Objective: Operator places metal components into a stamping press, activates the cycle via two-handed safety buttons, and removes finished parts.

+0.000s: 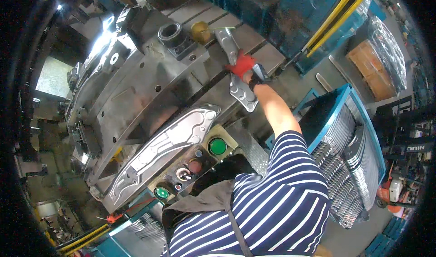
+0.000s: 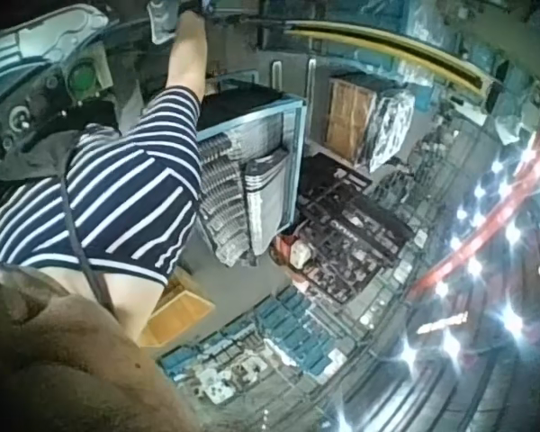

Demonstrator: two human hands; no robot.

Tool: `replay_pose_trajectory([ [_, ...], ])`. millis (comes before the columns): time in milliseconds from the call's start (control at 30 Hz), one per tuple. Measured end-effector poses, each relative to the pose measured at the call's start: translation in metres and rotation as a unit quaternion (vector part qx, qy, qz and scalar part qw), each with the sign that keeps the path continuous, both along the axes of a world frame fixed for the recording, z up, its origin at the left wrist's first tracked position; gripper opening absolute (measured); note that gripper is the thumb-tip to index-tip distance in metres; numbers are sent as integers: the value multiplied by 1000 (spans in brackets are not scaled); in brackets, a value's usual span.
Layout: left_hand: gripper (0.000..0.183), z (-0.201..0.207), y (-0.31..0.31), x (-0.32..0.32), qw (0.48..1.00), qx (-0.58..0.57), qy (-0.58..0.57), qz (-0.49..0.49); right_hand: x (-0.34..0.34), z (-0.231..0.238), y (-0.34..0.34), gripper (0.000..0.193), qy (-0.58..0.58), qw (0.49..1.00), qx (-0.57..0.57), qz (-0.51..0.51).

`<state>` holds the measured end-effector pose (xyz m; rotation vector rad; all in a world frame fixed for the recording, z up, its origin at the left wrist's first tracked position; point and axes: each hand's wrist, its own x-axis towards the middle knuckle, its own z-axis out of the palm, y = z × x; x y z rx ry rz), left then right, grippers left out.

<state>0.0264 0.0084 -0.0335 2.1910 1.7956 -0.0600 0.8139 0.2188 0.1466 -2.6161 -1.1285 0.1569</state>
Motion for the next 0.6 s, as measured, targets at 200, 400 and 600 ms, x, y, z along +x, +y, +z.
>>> replay_pose_trajectory([
  [200,49,26,16,43,663,-132,-462,574,-7,-24,8,96,-9,1000,-3,-3],
  [400,35,17,7,42,670,-132,-450,575,1,-23,12,96,-39,999,-37,-12],
  [600,29,11,1,35,702,-98,-458,537,-10,-23,10,81,17,998,-9,-62],
])
